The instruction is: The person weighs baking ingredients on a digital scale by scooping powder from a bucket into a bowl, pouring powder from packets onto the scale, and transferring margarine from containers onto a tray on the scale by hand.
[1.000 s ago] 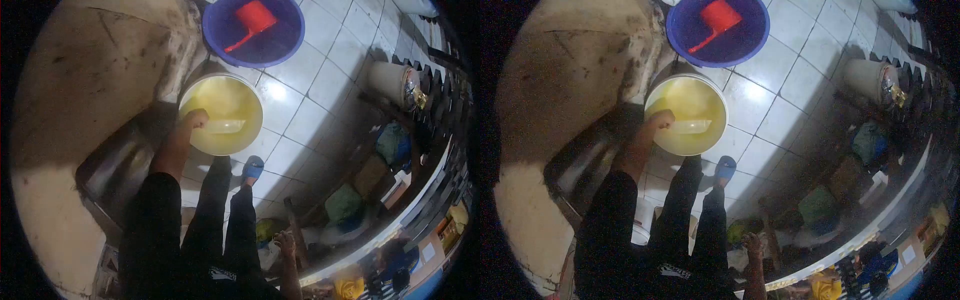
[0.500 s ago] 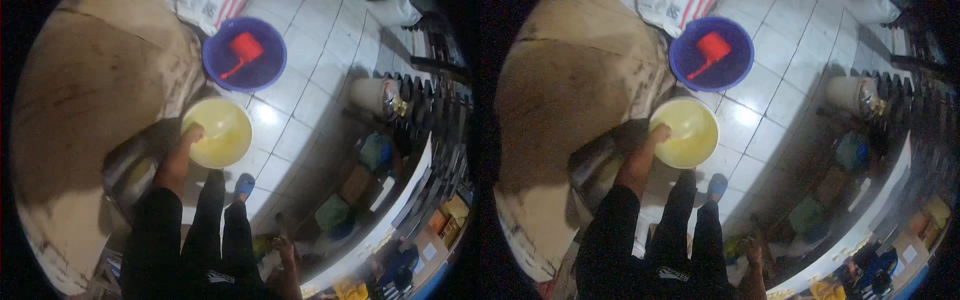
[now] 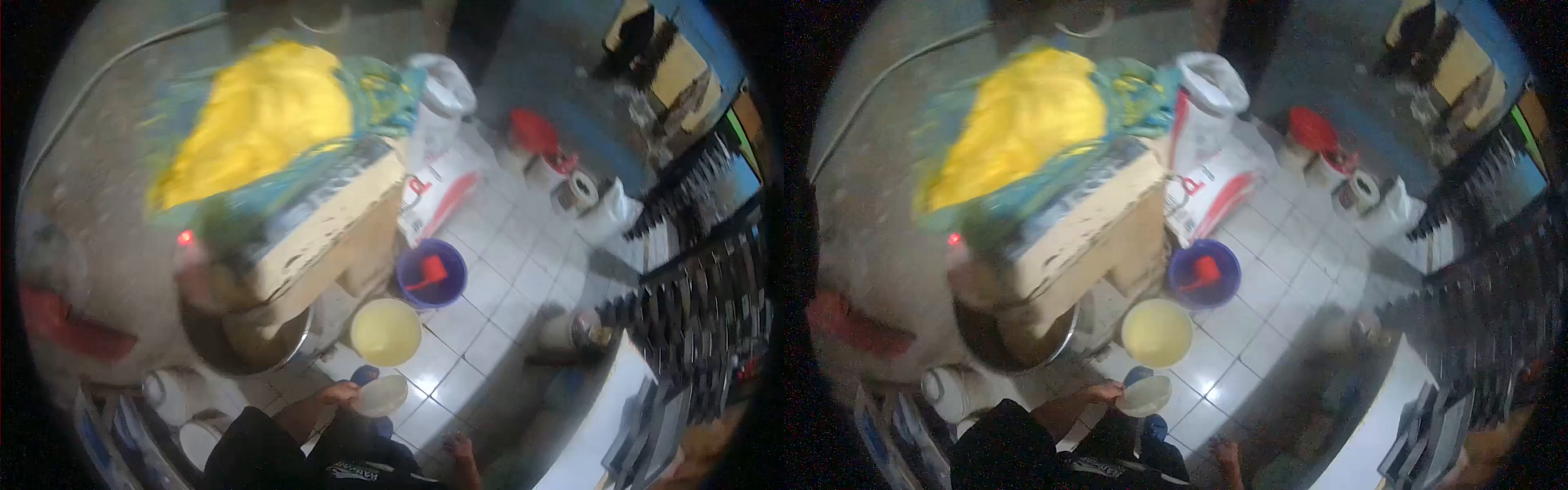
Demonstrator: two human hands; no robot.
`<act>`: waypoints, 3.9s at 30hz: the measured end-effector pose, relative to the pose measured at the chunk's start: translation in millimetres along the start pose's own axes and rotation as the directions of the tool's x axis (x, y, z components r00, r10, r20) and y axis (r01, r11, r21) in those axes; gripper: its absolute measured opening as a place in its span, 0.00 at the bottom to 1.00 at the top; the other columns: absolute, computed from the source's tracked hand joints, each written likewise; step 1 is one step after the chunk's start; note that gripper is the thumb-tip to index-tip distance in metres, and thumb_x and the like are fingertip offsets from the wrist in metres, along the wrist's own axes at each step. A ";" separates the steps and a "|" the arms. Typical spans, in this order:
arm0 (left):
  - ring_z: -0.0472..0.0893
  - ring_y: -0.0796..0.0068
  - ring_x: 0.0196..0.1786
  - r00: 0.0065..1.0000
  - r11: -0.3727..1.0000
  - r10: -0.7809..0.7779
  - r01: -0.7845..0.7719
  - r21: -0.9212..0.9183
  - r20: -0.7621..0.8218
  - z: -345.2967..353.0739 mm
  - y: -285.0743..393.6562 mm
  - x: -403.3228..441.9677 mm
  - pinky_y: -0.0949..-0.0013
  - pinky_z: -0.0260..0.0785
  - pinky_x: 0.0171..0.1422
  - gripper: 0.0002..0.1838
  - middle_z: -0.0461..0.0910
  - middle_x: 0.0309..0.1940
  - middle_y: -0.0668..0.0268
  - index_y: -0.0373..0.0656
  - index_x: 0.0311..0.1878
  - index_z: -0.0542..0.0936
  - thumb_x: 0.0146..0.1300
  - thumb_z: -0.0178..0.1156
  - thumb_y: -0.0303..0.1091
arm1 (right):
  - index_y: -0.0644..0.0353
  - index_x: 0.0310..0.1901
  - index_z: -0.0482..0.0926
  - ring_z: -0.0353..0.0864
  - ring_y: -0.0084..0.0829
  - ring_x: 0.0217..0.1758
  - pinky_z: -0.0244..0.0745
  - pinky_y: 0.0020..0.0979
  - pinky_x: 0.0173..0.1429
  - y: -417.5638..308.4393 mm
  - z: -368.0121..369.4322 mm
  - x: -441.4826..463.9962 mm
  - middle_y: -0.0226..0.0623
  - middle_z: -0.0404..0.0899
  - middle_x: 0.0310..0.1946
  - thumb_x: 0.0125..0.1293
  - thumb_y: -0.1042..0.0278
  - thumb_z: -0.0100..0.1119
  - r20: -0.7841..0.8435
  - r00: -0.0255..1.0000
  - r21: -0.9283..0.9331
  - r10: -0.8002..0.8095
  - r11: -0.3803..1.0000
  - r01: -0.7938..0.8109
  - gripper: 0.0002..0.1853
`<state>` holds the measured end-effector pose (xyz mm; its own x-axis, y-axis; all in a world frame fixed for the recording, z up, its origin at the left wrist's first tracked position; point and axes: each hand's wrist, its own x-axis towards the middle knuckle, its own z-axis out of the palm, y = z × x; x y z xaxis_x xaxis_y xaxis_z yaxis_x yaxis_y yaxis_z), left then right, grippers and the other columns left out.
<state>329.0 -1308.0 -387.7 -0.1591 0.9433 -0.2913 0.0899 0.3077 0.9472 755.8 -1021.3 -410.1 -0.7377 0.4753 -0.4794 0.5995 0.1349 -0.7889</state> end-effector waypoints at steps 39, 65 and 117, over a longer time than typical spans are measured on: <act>0.84 0.66 0.35 -0.819 0.808 -0.382 -0.521 0.276 -0.428 130.4 114.8 -917.3 0.66 0.81 0.36 0.17 0.81 0.43 0.54 0.33 0.55 0.75 0.64 0.55 0.30 | 0.60 0.54 0.74 0.83 0.36 0.46 0.78 0.37 0.40 -407.1 625.2 95.7 0.42 0.80 0.50 0.68 0.66 0.56 0.963 0.047 0.195 -0.264 0.810 0.553 0.16; 0.84 0.49 0.44 -0.939 0.546 -0.289 -0.323 -0.773 0.188 7.6 4.1 -1103.5 0.55 0.76 0.48 0.26 0.83 0.39 0.46 0.34 0.48 0.78 0.53 0.67 0.46 | 0.56 0.51 0.73 0.71 0.36 0.39 0.69 0.36 0.36 -587.1 1024.3 158.3 0.37 0.71 0.42 0.69 0.51 0.49 0.723 -0.572 -0.555 0.387 0.819 -0.148 0.19; 0.83 0.54 0.33 -0.893 0.051 0.138 0.439 -0.897 -0.429 214.9 13.6 -962.2 0.57 0.76 0.33 0.28 0.77 0.53 0.44 0.34 0.67 0.64 0.65 0.54 0.36 | 0.58 0.57 0.73 0.71 0.43 0.60 0.76 0.41 0.50 -492.8 702.5 57.6 0.43 0.71 0.59 0.68 0.43 0.51 0.725 -0.643 -0.661 0.248 0.514 -0.547 0.27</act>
<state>694.5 -2184.7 -123.3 -0.2675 -0.8528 0.4485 -0.9470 0.3185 0.0408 199.9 -1671.1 -319.0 0.3978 -0.9023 -0.1663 0.9167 0.3837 0.1112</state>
